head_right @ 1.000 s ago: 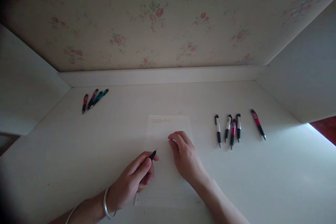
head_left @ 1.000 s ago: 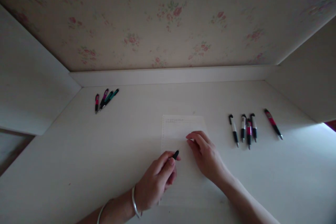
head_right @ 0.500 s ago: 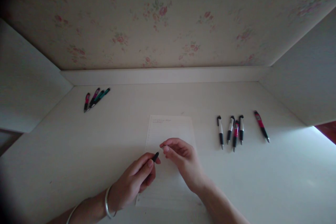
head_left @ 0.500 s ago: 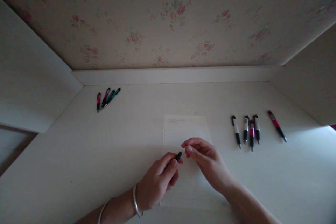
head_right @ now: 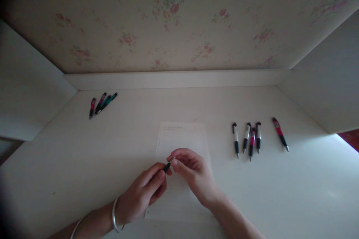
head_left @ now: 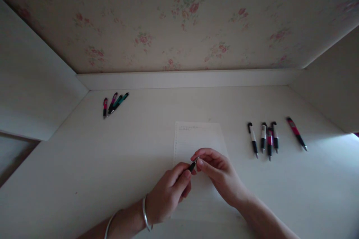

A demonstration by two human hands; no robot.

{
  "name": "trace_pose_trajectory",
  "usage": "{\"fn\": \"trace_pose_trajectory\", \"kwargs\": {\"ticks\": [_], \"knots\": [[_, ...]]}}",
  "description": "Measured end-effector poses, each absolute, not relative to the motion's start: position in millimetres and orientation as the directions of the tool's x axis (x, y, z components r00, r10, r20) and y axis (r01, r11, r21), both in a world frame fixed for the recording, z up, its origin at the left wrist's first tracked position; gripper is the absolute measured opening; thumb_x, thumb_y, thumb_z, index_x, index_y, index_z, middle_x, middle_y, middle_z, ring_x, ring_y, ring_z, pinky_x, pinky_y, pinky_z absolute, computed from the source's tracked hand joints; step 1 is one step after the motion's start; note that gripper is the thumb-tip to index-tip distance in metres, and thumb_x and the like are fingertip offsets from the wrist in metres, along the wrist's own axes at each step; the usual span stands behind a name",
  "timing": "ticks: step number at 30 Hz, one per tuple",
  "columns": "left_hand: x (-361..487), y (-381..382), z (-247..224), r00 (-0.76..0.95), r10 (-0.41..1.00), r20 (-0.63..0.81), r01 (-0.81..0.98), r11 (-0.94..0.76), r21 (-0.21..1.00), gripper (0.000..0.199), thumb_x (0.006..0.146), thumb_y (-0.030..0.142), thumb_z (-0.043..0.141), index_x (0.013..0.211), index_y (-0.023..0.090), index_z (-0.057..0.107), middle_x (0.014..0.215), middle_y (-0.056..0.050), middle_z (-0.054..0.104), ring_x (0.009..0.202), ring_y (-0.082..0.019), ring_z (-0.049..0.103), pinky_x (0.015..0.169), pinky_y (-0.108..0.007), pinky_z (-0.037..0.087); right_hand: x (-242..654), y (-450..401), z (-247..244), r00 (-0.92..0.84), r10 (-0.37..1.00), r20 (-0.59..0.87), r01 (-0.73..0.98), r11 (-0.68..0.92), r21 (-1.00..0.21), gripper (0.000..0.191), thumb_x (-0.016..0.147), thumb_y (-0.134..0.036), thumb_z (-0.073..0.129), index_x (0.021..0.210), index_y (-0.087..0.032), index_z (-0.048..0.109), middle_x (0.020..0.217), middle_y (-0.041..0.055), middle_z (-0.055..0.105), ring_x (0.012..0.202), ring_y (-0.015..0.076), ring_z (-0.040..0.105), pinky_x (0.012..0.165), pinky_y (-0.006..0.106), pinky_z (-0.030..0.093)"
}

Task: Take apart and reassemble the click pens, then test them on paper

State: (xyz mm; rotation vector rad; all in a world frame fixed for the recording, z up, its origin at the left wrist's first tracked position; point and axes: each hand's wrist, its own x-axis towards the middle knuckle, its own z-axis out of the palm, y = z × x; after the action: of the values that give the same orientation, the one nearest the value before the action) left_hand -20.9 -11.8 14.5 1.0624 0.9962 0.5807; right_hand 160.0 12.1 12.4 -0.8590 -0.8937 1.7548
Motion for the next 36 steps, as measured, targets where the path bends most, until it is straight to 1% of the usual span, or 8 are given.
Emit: {"fn": "trace_pose_trajectory", "kwargs": {"ticks": [4, 12, 16, 25, 27, 31, 33, 36], "knots": [[-20.5, -11.7, 14.7, 0.459, 0.807, -0.372, 0.069, 0.385, 0.92, 0.047, 0.099, 0.06, 0.044, 0.106, 0.016, 0.058, 0.063, 0.005, 0.047, 0.055, -0.01, 0.037, 0.049, -0.023, 0.027, 159.7, 12.0, 12.0, -0.273, 0.951, -0.147, -0.451, -0.261, -0.853, 0.018, 0.085, -0.027, 0.079, 0.102, -0.029, 0.074, 0.091, -0.0011, 0.076, 0.073, 0.0117, 0.069, 0.074, 0.027, 0.055], [-20.7, -13.1, 13.9, 0.47, 0.813, -0.343, 0.088, 0.344, 0.935, 0.046, 0.101, 0.059, 0.041, 0.108, 0.016, 0.057, 0.063, 0.006, 0.046, 0.054, -0.01, 0.036, 0.05, -0.024, 0.028, 164.0, 11.5, 11.9, -0.296, 0.939, -0.173, -0.307, -0.265, -0.914, 0.017, 0.085, -0.031, 0.079, 0.101, -0.026, 0.076, 0.079, -0.001, 0.074, 0.076, 0.012, 0.069, 0.075, 0.024, 0.054], [-21.3, -12.6, 16.0, 0.477, 0.813, -0.333, 0.11, 0.32, 0.941, 0.047, 0.101, 0.059, 0.041, 0.106, 0.016, 0.057, 0.063, 0.006, 0.046, 0.053, -0.01, 0.036, 0.05, -0.024, 0.028, 163.7, 12.4, 16.7, -0.345, 0.919, -0.192, -0.26, -0.29, -0.921, 0.011, 0.086, -0.033, 0.077, 0.09, -0.022, 0.076, 0.077, -0.0009, 0.072, 0.076, 0.011, 0.066, 0.074, 0.022, 0.052], [-20.1, -13.1, 18.8, 0.495, 0.815, -0.301, 0.139, 0.267, 0.954, 0.045, 0.101, 0.057, 0.04, 0.103, 0.015, 0.057, 0.064, 0.006, 0.044, 0.054, -0.01, 0.035, 0.052, -0.025, 0.029, 160.6, 11.2, 15.8, -0.329, 0.912, -0.243, -0.298, -0.345, -0.89, 0.02, 0.078, -0.035, 0.085, 0.08, -0.02, 0.072, 0.075, -0.0016, 0.068, 0.071, 0.0106, 0.061, 0.068, 0.022, 0.05], [-20.1, -13.5, 18.4, 0.499, 0.813, -0.3, 0.145, 0.263, 0.954, 0.045, 0.102, 0.057, 0.039, 0.102, 0.016, 0.056, 0.064, 0.006, 0.045, 0.054, -0.01, 0.036, 0.052, -0.025, 0.029, 161.4, 9.8, 15.2, -0.329, 0.918, -0.223, -0.29, -0.323, -0.901, 0.019, 0.078, -0.035, 0.085, 0.085, -0.022, 0.073, 0.079, -0.0014, 0.068, 0.071, 0.0106, 0.06, 0.068, 0.021, 0.049], [-20.7, -13.9, 16.6, 0.493, 0.816, -0.302, 0.135, 0.271, 0.953, 0.043, 0.103, 0.056, 0.039, 0.102, 0.016, 0.056, 0.064, 0.006, 0.044, 0.054, -0.01, 0.036, 0.053, -0.025, 0.029, 165.8, 8.7, 14.3, -0.355, 0.913, -0.203, -0.264, -0.306, -0.914, 0.026, 0.088, -0.041, 0.074, 0.111, -0.029, 0.074, 0.109, 0.0037, 0.069, 0.081, 0.0127, 0.063, 0.077, 0.026, 0.052], [-21.0, -13.9, 16.4, 0.493, 0.816, -0.302, 0.136, 0.271, 0.953, 0.042, 0.103, 0.055, 0.039, 0.104, 0.016, 0.056, 0.064, 0.006, 0.044, 0.054, -0.01, 0.035, 0.053, -0.025, 0.029, 167.3, 10.0, 14.3, -0.363, 0.914, -0.184, -0.23, -0.279, -0.932, 0.021, 0.09, -0.042, 0.071, 0.104, -0.027, 0.078, 0.113, 0.0055, 0.067, 0.088, 0.015, 0.064, 0.08, 0.028, 0.053], [-21.4, -13.8, 17.4, 0.513, 0.809, -0.288, 0.146, 0.248, 0.958, 0.043, 0.103, 0.054, 0.038, 0.103, 0.016, 0.056, 0.064, 0.006, 0.044, 0.054, -0.01, 0.036, 0.053, -0.026, 0.029, 166.7, 11.8, 15.1, -0.339, 0.928, -0.155, -0.194, -0.23, -0.954, 0.015, 0.083, -0.037, 0.079, 0.079, -0.023, 0.077, 0.097, 0.0042, 0.067, 0.087, 0.0158, 0.063, 0.077, 0.026, 0.051]]}}
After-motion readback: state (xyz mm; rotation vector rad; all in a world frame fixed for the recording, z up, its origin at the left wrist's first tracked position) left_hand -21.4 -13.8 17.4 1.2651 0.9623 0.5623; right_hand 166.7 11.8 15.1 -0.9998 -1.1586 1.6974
